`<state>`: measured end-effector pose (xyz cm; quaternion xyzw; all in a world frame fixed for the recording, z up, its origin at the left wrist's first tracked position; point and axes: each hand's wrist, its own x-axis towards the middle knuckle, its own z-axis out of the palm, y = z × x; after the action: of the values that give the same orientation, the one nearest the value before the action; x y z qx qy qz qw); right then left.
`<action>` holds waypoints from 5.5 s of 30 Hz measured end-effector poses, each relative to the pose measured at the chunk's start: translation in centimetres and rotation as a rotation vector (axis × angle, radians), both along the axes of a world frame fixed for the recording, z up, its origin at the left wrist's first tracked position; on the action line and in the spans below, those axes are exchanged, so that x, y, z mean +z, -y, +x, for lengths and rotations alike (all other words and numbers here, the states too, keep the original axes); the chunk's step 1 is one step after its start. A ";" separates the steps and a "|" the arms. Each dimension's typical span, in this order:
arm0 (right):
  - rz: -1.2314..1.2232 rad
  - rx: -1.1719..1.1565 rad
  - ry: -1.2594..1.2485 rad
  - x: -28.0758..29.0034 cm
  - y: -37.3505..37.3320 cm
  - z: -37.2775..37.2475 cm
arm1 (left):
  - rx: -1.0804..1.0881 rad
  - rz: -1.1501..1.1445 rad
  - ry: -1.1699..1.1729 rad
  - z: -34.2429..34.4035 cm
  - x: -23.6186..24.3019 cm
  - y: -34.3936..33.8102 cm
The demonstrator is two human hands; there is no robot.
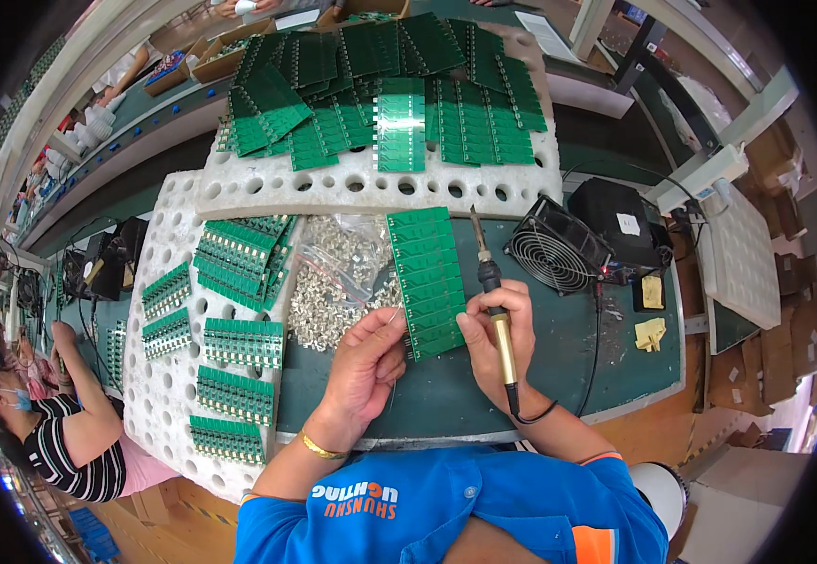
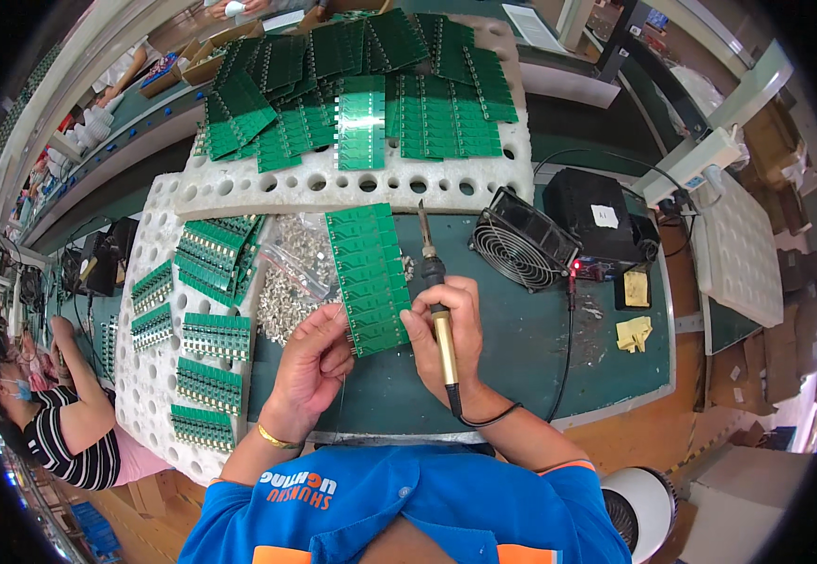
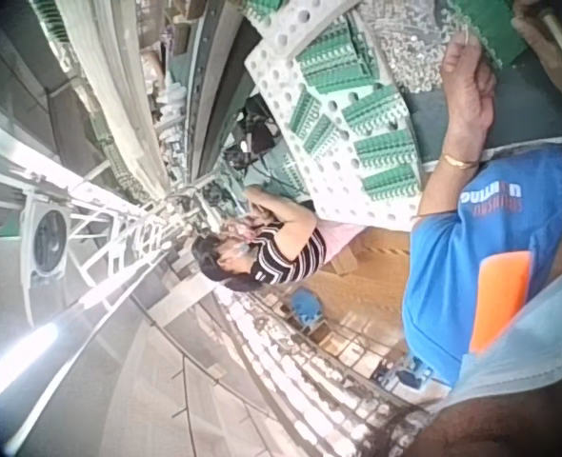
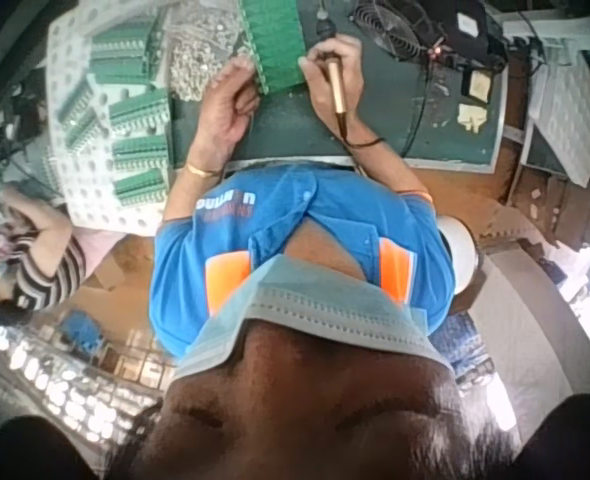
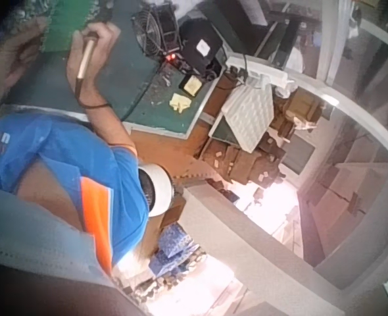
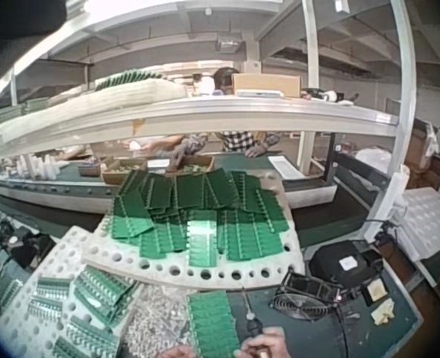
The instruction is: The person solders electronic components onto circuit board strips using a soldering iron and solder wire, then places the completed strips onto a stack on the upper shelf.
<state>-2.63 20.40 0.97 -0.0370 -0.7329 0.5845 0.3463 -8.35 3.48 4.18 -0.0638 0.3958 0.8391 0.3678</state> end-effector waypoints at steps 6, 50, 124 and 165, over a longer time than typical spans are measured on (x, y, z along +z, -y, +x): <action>0.026 -0.003 -0.007 0.0 -0.1 0.0 | -0.009 0.023 -0.004 0.1 -0.1 0.0; 0.203 -0.039 -0.122 0.0 0.4 0.7 | 0.076 -0.111 -0.223 1.4 -0.4 -0.7; 0.224 0.022 -0.097 -0.2 -0.1 1.2 | 0.104 -0.194 -0.128 0.3 -1.6 0.6; 0.363 -0.012 -0.096 0.2 0.1 0.8 | 0.112 -0.123 -0.086 0.3 -2.1 0.8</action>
<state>-1.82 20.34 1.16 0.0497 -0.8086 0.4416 0.3856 -8.03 2.66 2.09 -0.0725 0.4578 0.8343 0.2984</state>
